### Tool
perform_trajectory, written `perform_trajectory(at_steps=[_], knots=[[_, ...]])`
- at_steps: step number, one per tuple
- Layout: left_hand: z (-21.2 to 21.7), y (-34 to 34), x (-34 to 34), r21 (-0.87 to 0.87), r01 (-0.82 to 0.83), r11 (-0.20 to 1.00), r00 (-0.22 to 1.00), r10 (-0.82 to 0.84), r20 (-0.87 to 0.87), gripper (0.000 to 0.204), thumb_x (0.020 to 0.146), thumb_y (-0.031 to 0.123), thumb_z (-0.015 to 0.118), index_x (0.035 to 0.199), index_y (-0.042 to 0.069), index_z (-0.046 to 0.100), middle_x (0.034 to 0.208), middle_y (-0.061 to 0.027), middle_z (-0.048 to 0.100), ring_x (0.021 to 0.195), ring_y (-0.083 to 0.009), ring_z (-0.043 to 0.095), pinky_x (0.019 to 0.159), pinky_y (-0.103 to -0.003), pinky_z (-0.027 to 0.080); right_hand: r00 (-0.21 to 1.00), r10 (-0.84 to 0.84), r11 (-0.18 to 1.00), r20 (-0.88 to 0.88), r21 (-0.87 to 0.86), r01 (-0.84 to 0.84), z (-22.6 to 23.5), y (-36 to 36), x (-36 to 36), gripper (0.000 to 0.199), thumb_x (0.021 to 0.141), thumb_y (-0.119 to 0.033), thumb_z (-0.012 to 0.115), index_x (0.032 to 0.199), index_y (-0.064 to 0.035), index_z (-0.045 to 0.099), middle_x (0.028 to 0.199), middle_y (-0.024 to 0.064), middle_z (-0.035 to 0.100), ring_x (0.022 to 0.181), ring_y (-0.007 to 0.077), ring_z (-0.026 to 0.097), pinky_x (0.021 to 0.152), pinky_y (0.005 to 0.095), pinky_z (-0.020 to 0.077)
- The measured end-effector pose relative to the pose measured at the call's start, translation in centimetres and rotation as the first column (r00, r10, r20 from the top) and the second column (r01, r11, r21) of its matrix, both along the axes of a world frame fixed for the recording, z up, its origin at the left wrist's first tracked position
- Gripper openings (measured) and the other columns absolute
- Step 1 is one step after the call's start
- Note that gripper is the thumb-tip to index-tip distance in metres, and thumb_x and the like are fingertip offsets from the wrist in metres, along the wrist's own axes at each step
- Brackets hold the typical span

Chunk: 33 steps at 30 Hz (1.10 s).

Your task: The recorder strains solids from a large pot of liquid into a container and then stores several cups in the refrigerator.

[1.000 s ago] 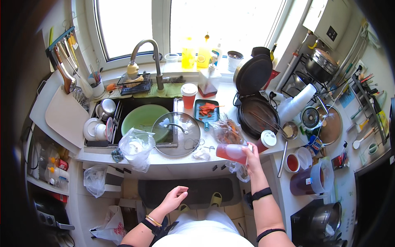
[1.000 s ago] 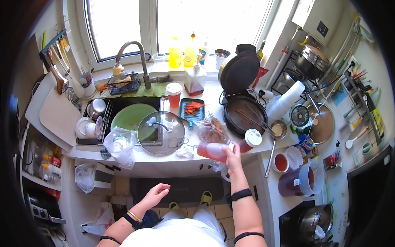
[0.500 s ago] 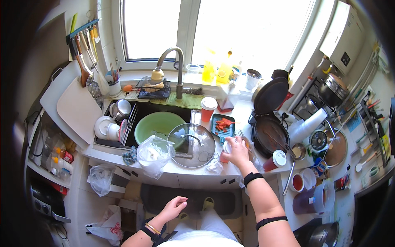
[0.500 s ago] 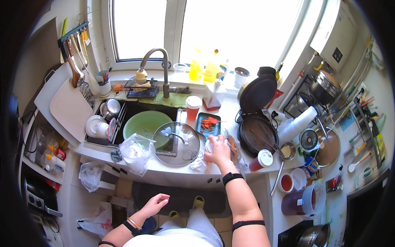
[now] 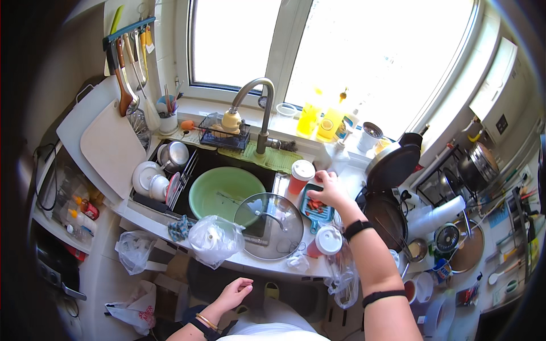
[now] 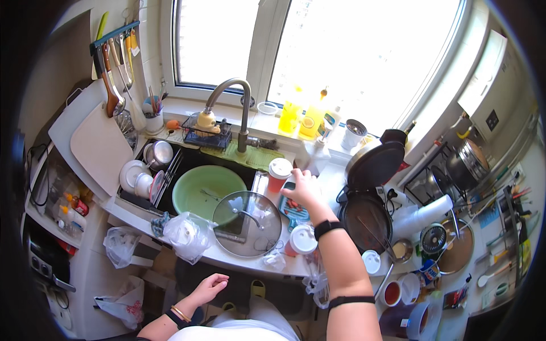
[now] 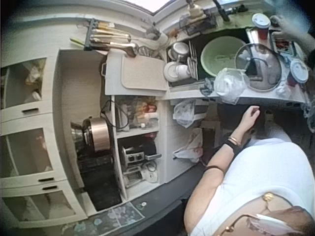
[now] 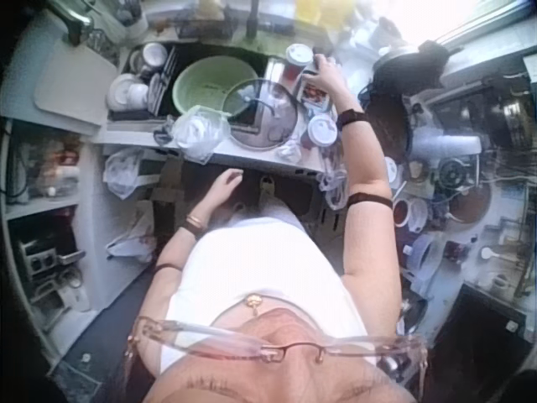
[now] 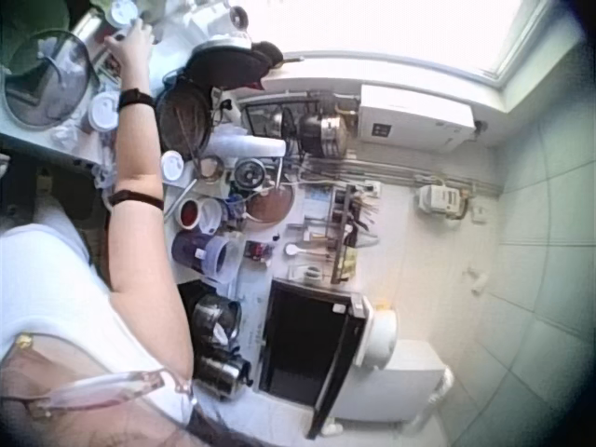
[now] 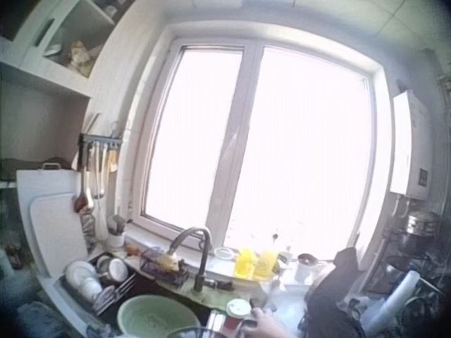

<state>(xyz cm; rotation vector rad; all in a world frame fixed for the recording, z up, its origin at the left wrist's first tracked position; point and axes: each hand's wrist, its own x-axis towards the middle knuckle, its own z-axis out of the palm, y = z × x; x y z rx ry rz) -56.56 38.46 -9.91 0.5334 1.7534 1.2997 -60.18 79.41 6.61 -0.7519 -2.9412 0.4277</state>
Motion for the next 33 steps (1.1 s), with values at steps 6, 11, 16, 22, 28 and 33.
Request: perform_trajectory(at_steps=[6,11,16,22,28,33], knots=[[-0.4,2.3,0.2,0.027,-0.095,0.995,0.995,0.094,0.044,0.030,0.092,0.018,0.058,0.117,0.002,0.056,0.107,-0.0099,0.064,0.095,-0.0158,0.061,0.085,-0.029,0.049,0.977,-0.104,0.987,0.187,0.142,0.078,-1.7,1.5,-7.8,0.096,0.060,-0.045,0.080,0.141,-0.0233,0.033,0.130,0.0192,0.044,0.119,0.0401,0.045,0.097,0.0464,0.0419],[-1.0,2.2,0.5,-0.028,-0.138,0.990,0.988,0.139,0.069,0.030,0.092,0.019,0.058,0.117,0.001,0.056,0.107,-0.0097,0.064,0.095,-0.0156,0.061,0.085,-0.030,0.049,0.961,-0.084,0.996,0.263,0.001,0.087,-3.4,1.5,-11.0,0.091,0.060,-0.040,0.081,0.138,-0.0252,0.037,0.133,0.0180,0.040,0.122,0.0401,0.043,0.098,0.0499,0.0407],[0.2,2.5,0.5,-0.024,-0.144,0.989,0.984,0.146,0.101,0.030,0.093,0.017,0.056,0.119,0.002,0.055,0.109,-0.0090,0.063,0.100,-0.0144,0.059,0.090,-0.029,0.046,0.986,-0.069,0.997,0.150,0.032,0.065,-4.2,1.7,-10.6,0.075,0.060,-0.034,0.078,0.125,-0.0177,0.046,0.125,0.0188,0.044,0.109,0.0426,0.051,0.090,0.0442,0.0481],[1.2,3.5,-0.2,0.061,-0.049,0.997,0.993,0.042,0.111,0.031,0.095,0.018,0.054,0.121,0.001,0.054,0.113,-0.0098,0.061,0.104,-0.0163,0.058,0.092,-0.030,0.046,0.997,-0.081,0.992,0.007,-0.094,0.082,0.6,1.3,-7.0,0.072,0.062,-0.037,0.073,0.126,-0.0175,0.045,0.118,0.0200,0.046,0.108,0.0401,0.052,0.091,0.0424,0.0465],[6.0,7.6,-3.3,0.294,-0.068,0.953,0.889,-0.076,0.452,0.044,0.099,0.036,0.041,0.133,0.008,0.041,0.124,-0.0114,0.056,0.108,-0.0213,0.057,0.093,-0.035,0.045,0.964,0.068,0.955,-0.256,-0.263,-0.137,5.7,-4.2,0.4,0.066,0.065,-0.030,0.072,0.123,-0.0123,0.046,0.112,0.0221,0.047,0.106,0.0394,0.053,0.093,0.0402,0.0441],[9.1,11.5,-2.7,0.286,-0.354,0.890,0.670,0.028,0.742,0.063,0.096,0.056,0.032,0.137,0.009,0.033,0.128,-0.0141,0.052,0.112,-0.0296,0.054,0.093,-0.043,0.044,0.947,0.175,0.915,-0.270,-0.309,-0.258,6.6,-11.1,7.2,0.061,0.066,-0.028,0.071,0.121,-0.0132,0.050,0.113,0.0197,0.046,0.108,0.0363,0.051,0.093,0.0401,0.0434]])
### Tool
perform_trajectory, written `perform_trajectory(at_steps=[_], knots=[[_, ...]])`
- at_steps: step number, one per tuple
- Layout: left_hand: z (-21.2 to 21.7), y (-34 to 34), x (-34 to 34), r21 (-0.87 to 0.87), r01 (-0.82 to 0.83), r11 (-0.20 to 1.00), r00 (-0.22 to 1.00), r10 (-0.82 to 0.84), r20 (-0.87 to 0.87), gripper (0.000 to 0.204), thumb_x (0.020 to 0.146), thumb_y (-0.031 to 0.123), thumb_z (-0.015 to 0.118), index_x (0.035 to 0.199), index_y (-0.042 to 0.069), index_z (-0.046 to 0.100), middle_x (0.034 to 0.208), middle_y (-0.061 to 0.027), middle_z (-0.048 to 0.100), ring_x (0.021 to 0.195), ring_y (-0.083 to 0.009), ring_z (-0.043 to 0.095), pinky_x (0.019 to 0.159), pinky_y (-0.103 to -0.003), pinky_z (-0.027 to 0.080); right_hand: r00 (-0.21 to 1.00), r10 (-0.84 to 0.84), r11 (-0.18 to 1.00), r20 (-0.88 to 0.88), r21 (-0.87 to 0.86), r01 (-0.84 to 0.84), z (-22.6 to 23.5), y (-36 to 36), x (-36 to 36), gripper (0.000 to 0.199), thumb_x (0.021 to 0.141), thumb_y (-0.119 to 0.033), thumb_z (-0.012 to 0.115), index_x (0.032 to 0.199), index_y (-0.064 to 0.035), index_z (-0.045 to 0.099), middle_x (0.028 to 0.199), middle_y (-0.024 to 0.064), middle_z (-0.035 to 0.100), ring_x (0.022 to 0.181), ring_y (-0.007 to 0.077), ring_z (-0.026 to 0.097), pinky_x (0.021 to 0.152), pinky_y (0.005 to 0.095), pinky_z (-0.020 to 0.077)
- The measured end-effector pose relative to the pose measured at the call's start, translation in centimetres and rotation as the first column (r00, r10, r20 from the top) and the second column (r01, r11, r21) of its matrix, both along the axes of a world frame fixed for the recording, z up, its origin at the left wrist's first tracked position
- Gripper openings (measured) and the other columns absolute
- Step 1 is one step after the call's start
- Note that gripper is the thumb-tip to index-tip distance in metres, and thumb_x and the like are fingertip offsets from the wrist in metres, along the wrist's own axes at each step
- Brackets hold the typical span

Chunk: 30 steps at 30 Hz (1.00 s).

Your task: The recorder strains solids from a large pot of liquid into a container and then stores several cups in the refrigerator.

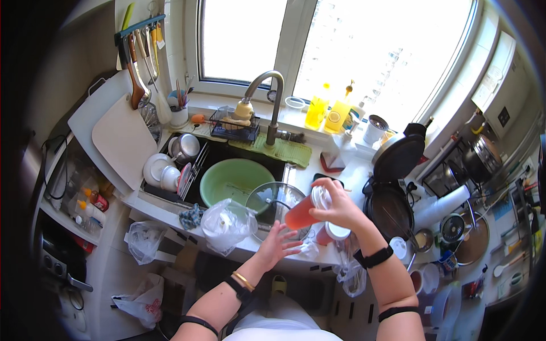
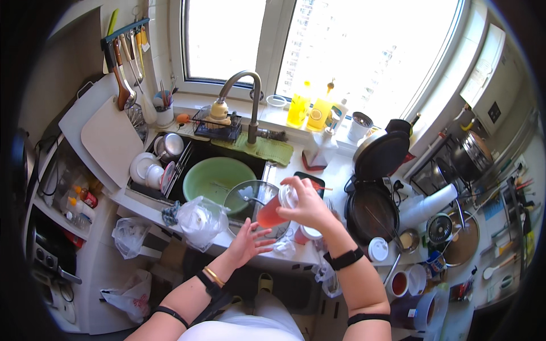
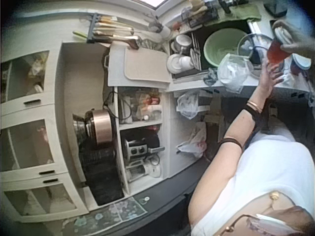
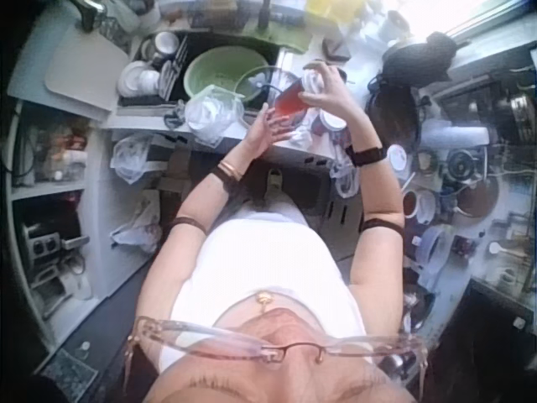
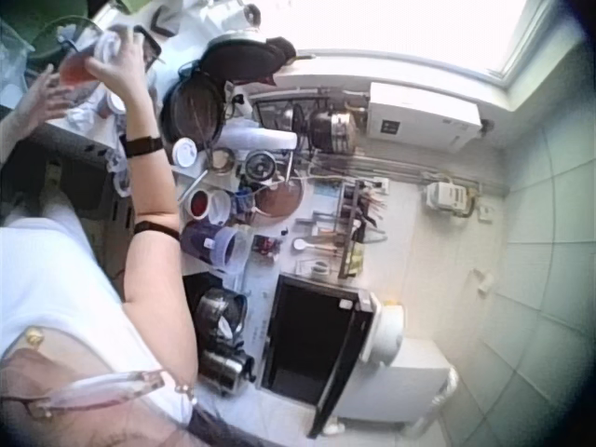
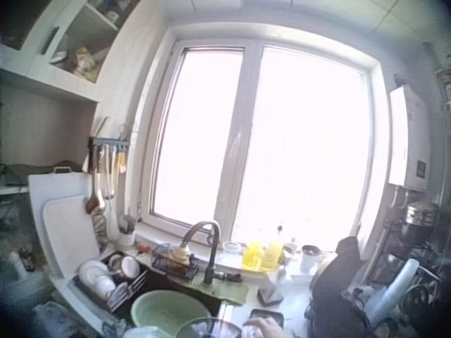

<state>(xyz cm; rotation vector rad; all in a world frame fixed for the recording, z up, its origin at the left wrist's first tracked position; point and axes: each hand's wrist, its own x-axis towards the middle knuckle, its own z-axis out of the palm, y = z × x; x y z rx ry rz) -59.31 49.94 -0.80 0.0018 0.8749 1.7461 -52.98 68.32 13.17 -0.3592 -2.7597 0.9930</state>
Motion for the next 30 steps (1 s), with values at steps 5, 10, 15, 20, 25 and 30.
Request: perform_trajectory(at_steps=[5,10,15,20,25,30], knots=[[-2.1,-0.9,2.9,0.038,0.103,0.994,0.989,-0.098,-0.107,0.066,0.093,0.061,0.031,0.137,0.011,0.034,0.129,-0.0116,0.050,0.114,-0.0268,0.053,0.094,-0.044,0.044,0.997,-0.022,0.999,0.079,-0.038,0.025,-0.9,-4.8,5.7,0.060,0.065,-0.029,0.071,0.120,-0.0139,0.050,0.109,0.0189,0.047,0.103,0.0366,0.053,0.091,0.0396,0.0440],[-8.2,-2.9,6.3,-0.310,-0.056,0.949,0.890,-0.093,-0.445,0.044,0.094,0.039,0.048,0.125,0.007,0.044,0.121,-0.0113,0.052,0.103,-0.0210,0.056,0.085,-0.039,0.047,0.976,-0.173,0.985,0.130,0.017,0.172,-2.8,-6.1,11.4,0.060,0.065,-0.030,0.072,0.119,-0.0154,0.051,0.112,0.0194,0.048,0.109,0.0379,0.050,0.093,0.0408,0.0431],[-8.6,0.2,7.3,-0.148,-0.204,0.968,0.149,-0.118,-0.982,0.038,0.077,0.003,0.056,0.114,0.007,0.053,0.119,-0.0144,0.051,0.106,-0.0355,0.050,0.091,-0.042,0.043,0.932,-0.327,0.945,0.155,0.066,0.320,-3.9,-5.4,16.0,0.061,0.064,-0.030,0.072,0.119,-0.0149,0.050,0.109,0.0179,0.048,0.107,0.0374,0.051,0.092,0.0419,0.0431],[-8.2,5.0,6.7,-0.165,-0.225,0.960,-0.377,-0.241,-0.894,0.036,0.074,0.001,0.057,0.109,0.010,0.058,0.113,-0.0108,0.054,0.103,-0.0301,0.052,0.088,-0.042,0.043,0.901,-0.397,0.917,0.172,0.047,0.395,-4.8,-4.0,18.6,0.063,0.063,-0.030,0.073,0.119,-0.0139,0.050,0.110,0.0186,0.049,0.108,0.0368,0.050,0.093,0.0412,0.0428],[-9.3,6.3,5.2,-0.127,-0.236,0.963,-0.263,-0.189,-0.946,0.007,0.076,0.005,0.058,0.082,0.008,0.059,0.084,-0.0106,0.056,0.080,-0.0296,0.057,0.073,-0.041,0.046,0.899,-0.412,0.910,0.147,0.007,0.416,-5.3,-3.1,20.1,0.062,0.064,-0.029,0.073,0.120,-0.0136,0.050,0.111,0.0188,0.048,0.108,0.0368,0.050,0.095,0.0415,0.0415],[-1.5,4.7,9.4,0.098,-0.261,0.960,0.207,0.155,-0.966,0.014,0.075,-0.005,0.059,0.086,0.004,0.057,0.082,-0.0097,0.055,0.071,-0.0229,0.058,0.065,-0.033,0.047,0.899,-0.405,0.911,0.164,-0.012,0.413,-6.1,-2.0,21.5,0.062,0.064,-0.028,0.073,0.120,-0.0135,0.050,0.111,0.0189,0.048,0.109,0.0370,0.050,0.095,0.0419,0.0413]])
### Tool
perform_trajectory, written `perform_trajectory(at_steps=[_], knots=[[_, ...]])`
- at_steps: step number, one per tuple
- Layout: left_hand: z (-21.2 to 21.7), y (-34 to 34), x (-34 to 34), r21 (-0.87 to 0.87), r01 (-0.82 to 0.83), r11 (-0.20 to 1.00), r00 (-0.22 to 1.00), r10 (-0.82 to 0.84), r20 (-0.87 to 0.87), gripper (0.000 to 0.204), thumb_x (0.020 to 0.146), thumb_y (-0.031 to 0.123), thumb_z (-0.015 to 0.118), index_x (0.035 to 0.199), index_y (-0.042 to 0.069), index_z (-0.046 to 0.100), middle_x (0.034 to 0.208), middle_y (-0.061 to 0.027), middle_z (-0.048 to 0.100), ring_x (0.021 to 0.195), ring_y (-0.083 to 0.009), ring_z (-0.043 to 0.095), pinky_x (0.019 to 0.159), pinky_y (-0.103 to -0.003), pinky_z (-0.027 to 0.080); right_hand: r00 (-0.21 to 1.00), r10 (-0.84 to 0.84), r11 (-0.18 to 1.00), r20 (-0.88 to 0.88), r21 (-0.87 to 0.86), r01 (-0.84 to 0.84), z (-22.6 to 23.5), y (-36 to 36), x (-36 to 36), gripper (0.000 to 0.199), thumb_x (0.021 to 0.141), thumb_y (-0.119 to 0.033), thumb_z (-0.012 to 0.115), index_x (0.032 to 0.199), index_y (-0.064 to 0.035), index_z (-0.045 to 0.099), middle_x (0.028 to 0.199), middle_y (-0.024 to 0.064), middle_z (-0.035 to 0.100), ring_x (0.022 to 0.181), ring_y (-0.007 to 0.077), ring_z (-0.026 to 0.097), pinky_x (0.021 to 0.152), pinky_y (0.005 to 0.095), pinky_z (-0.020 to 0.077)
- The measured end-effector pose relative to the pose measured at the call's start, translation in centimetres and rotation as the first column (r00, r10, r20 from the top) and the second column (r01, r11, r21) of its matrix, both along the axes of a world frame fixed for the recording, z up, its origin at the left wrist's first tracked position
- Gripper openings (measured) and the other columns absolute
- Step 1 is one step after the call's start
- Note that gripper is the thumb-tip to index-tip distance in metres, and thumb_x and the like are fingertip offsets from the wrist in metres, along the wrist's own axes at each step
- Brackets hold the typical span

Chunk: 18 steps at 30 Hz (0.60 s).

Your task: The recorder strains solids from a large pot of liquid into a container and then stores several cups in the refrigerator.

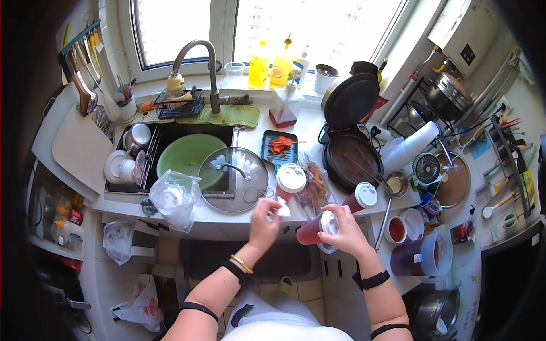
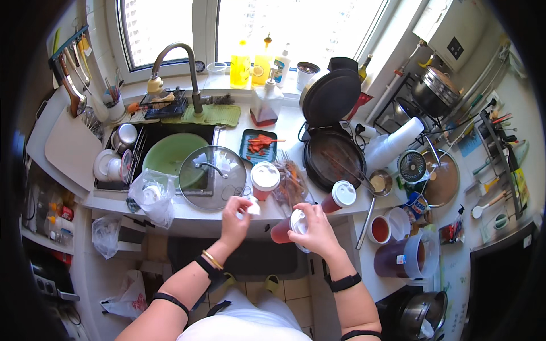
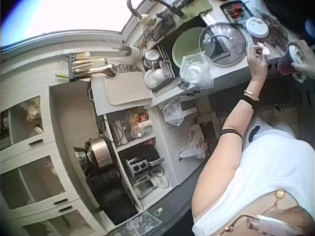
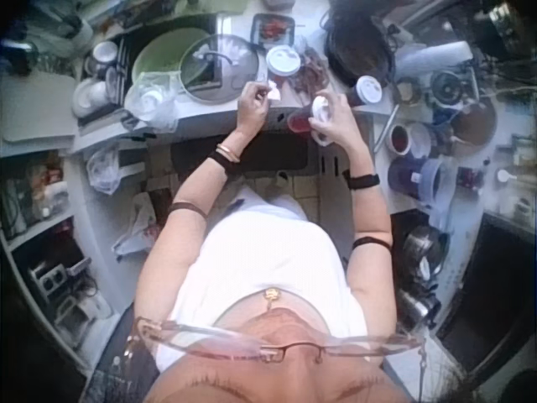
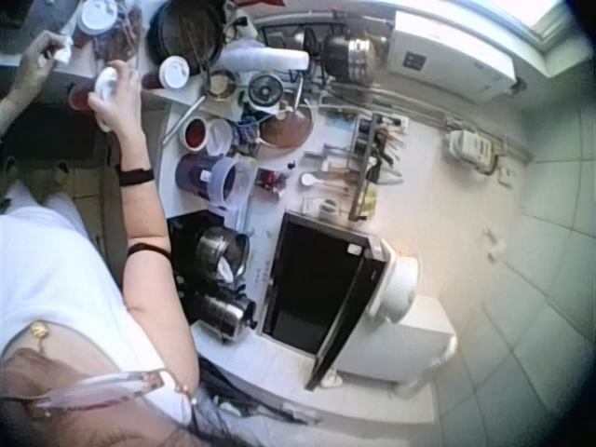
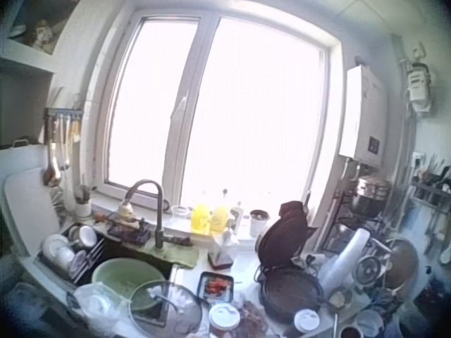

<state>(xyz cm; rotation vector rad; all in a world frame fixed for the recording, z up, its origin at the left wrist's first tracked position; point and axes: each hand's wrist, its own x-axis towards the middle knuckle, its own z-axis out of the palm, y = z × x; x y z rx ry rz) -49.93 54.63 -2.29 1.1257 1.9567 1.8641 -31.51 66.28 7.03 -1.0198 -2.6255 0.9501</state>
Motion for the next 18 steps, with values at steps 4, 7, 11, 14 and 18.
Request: perform_trajectory(at_steps=[4,7,11,14,18], knots=[[2.7,0.9,5.6,0.132,0.248,0.960,0.965,-0.256,0.049,0.018,0.080,-0.004,0.058,0.097,0.002,0.057,0.088,-0.0091,0.052,0.071,-0.0188,0.057,0.062,-0.028,0.047,0.998,0.047,0.999,-0.036,0.002,-0.047,-0.2,0.4,-0.3,0.063,0.063,-0.027,0.073,0.120,-0.0132,0.050,0.110,0.0189,0.048,0.107,0.0375,0.051,0.094,0.0416,0.0423],[1.6,1.3,7.1,0.113,0.177,0.978,0.980,-0.186,0.077,0.024,0.077,-0.007,0.058,0.100,0.003,0.055,0.092,-0.0101,0.049,0.071,-0.0201,0.056,0.061,-0.028,0.047,0.996,0.076,0.997,-0.051,-0.012,-0.077,0.1,0.4,-0.9,0.064,0.062,-0.024,0.074,0.120,-0.0120,0.049,0.111,0.0186,0.047,0.107,0.0360,0.051,0.094,0.0400,0.0422],[-1.1,0.1,7.6,0.067,0.114,0.991,0.993,-0.111,-0.047,0.026,0.071,-0.008,0.059,0.095,0.003,0.053,0.093,-0.0131,0.048,0.074,-0.0271,0.055,0.064,-0.033,0.047,0.996,0.078,0.997,-0.035,0.011,-0.078,0.7,0.4,-0.7,0.063,0.063,-0.022,0.074,0.119,-0.0110,0.049,0.111,0.0177,0.047,0.108,0.0346,0.050,0.094,0.0397,0.0418],[-3.3,-0.9,7.3,-0.051,0.117,0.992,0.992,-0.119,-0.049,0.022,0.071,-0.007,0.060,0.089,0.002,0.052,0.091,-0.0128,0.048,0.075,-0.0295,0.054,0.066,-0.036,0.045,0.996,0.085,0.995,-0.031,0.049,-0.083,0.8,0.2,-0.6,0.062,0.063,-0.022,0.074,0.119,-0.0109,0.049,0.111,0.0173,0.047,0.107,0.0347,0.050,0.093,0.0406,0.0420],[-2.2,-0.1,7.2,-0.027,0.067,0.997,0.998,-0.067,0.003,0.017,0.073,-0.004,0.060,0.088,0.002,0.053,0.090,-0.0127,0.050,0.076,-0.0296,0.055,0.067,-0.036,0.045,0.993,0.094,0.989,-0.072,0.119,-0.086,1.2,-0.3,-0.4,0.061,0.063,-0.021,0.073,0.118,-0.0112,0.049,0.110,0.0167,0.047,0.106,0.0349,0.050,0.092,0.0412,0.0424]])
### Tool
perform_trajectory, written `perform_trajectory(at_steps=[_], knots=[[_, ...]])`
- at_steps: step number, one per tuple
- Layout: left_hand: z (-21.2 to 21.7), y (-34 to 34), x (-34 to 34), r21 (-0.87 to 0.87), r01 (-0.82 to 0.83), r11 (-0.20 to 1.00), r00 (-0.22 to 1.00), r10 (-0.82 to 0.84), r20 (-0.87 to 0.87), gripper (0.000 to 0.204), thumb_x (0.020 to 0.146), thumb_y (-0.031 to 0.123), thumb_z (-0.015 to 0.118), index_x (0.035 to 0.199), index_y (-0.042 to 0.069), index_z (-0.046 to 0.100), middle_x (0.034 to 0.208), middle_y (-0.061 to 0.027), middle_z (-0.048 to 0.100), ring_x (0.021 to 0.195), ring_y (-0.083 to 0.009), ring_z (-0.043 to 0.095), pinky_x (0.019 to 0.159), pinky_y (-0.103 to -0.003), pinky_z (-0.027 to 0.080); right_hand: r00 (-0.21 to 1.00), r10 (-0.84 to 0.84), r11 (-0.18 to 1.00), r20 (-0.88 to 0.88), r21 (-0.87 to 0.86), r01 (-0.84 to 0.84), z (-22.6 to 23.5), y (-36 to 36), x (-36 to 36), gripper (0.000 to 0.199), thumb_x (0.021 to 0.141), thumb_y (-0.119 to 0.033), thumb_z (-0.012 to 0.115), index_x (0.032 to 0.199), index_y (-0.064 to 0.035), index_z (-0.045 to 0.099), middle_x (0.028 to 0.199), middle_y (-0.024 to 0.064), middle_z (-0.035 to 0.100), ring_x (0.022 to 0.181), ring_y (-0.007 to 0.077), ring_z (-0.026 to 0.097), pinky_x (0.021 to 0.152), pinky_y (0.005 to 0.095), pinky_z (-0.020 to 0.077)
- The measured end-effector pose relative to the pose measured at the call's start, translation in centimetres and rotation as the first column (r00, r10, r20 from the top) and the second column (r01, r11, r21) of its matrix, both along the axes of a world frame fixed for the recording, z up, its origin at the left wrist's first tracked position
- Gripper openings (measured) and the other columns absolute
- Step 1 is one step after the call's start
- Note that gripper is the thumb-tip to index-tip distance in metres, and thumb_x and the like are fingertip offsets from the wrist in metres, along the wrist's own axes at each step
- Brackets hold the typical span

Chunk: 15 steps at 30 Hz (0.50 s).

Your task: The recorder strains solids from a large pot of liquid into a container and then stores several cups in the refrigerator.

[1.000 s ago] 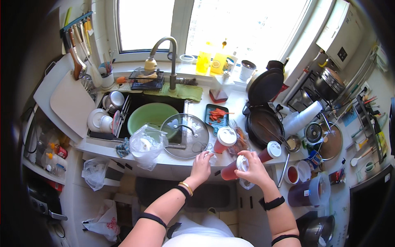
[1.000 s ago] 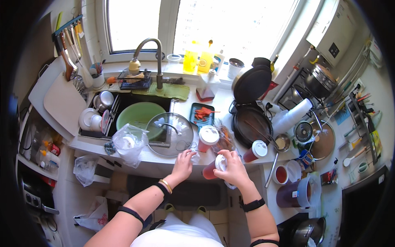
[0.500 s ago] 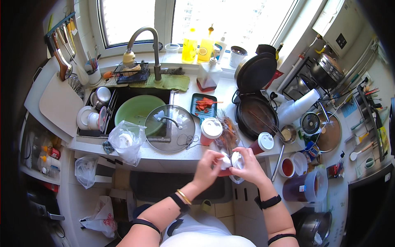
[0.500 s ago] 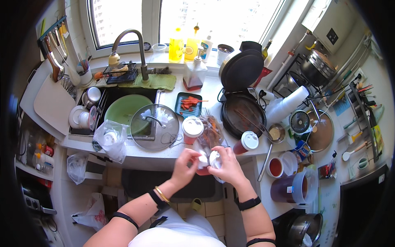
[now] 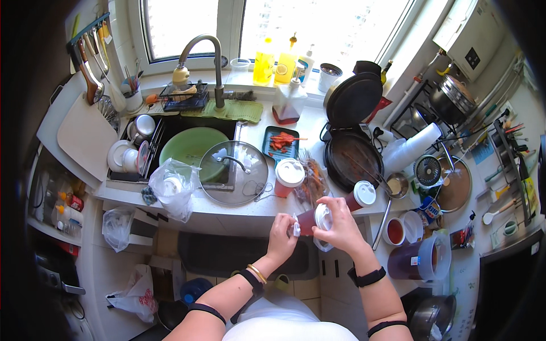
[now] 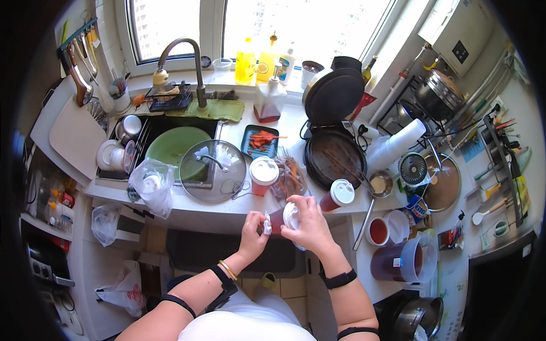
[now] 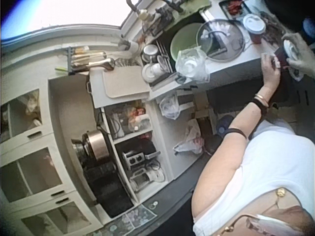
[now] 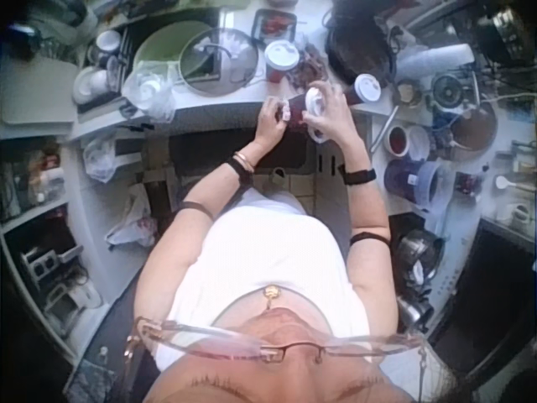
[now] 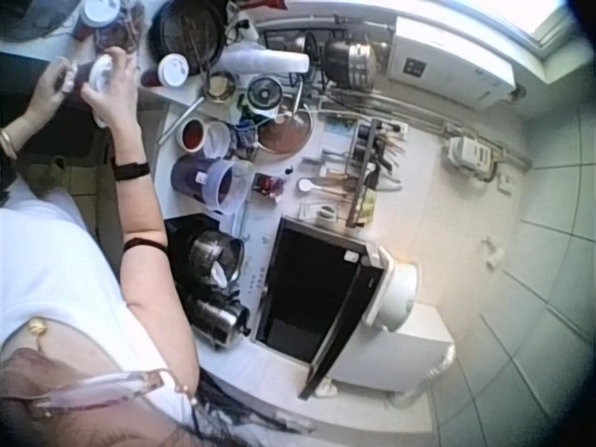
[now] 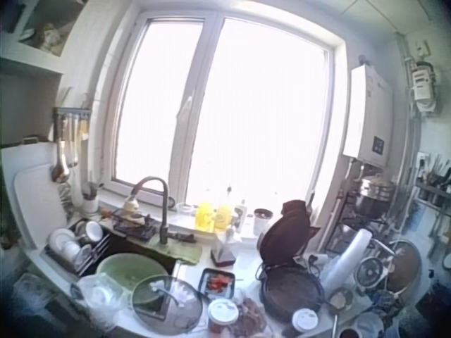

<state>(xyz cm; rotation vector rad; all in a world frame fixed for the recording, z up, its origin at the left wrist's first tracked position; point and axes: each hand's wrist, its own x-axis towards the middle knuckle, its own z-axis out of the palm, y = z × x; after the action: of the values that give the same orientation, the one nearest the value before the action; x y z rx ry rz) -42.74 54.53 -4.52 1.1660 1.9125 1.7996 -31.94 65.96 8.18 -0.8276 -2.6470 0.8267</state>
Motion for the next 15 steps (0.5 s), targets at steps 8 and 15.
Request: perform_trajectory(at_steps=[8,15], knots=[[5.5,1.9,-1.8,0.179,0.056,0.982,0.993,-0.073,0.089,0.012,0.078,-0.002,0.056,0.088,0.002,0.054,0.088,-0.0102,0.062,0.081,-0.0190,0.061,0.072,-0.031,0.047,0.989,0.141,0.985,0.035,0.098,-0.144,1.8,-1.5,-1.0,0.061,0.061,-0.018,0.072,0.117,-0.0104,0.048,0.106,0.0151,0.047,0.103,0.0355,0.050,0.088,0.0425,0.0446],[1.4,3.0,-5.1,0.061,0.459,0.886,0.818,-0.449,0.361,0.012,0.090,0.004,0.045,0.100,0.003,0.053,0.091,-0.0018,0.058,0.087,-0.0080,0.055,0.078,-0.024,0.046,0.973,0.232,0.966,0.019,0.113,-0.233,2.4,-1.9,-1.0,0.064,0.060,-0.017,0.072,0.119,-0.0107,0.046,0.110,0.0159,0.047,0.105,0.0363,0.050,0.090,0.0430,0.0438]])
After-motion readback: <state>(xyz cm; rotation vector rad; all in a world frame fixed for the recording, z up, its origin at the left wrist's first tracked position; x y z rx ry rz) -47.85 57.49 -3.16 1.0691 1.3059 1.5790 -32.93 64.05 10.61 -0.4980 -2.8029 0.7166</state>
